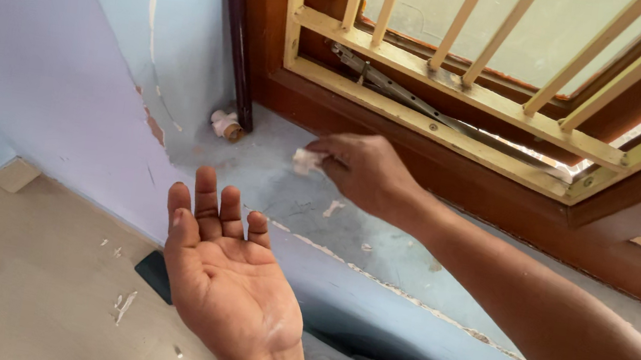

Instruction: The person cleans a window with metal grilles and the surrounding window sill using a white cloth. They wipe the grilles, the sill, and the wall area, then remove a brass handle and a metal latch to clean underneath them before placing them back.

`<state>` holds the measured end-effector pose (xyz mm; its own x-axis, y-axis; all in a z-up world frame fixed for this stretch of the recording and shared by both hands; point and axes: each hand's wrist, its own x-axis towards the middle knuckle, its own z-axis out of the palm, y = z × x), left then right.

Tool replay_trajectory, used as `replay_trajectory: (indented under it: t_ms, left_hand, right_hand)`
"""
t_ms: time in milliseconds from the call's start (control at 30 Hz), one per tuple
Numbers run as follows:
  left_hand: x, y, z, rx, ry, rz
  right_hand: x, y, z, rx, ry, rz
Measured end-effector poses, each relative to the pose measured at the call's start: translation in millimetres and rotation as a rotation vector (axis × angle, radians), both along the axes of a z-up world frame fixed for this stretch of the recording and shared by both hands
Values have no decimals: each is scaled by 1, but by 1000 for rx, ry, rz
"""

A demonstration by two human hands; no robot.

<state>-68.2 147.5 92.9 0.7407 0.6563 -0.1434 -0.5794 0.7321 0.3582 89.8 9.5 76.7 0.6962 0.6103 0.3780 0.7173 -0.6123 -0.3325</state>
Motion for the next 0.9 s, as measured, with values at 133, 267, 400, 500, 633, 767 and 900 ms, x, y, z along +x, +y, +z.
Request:
replay_trajectory:
  t_ms: [133,267,400,500,633,767,900]
  left_hand:
    - [-3,2,3,-15,30,-3]
    - [-5,8,5,-23,62,26]
    - [-4,10,7,-33,67,27]
    - [-3,10,5,-24,131,38]
    - [1,8,3,-58,131,11]
    - [2,13,0,-86,72,-2]
    - [5,13,-5,-71,77,1]
  right_hand:
    - [5,10,-4,-99,-209,-57]
    - [14,26,-6,81,74,-89]
    - [21,38,2,-100,40,-129]
    - [30,57,5,-96,-81,-46]
    - [55,85,4,-326,-583,-27]
    - [76,100,-12,-468,-741,-74]
    - [82,106,-30,-515,-660,-129]
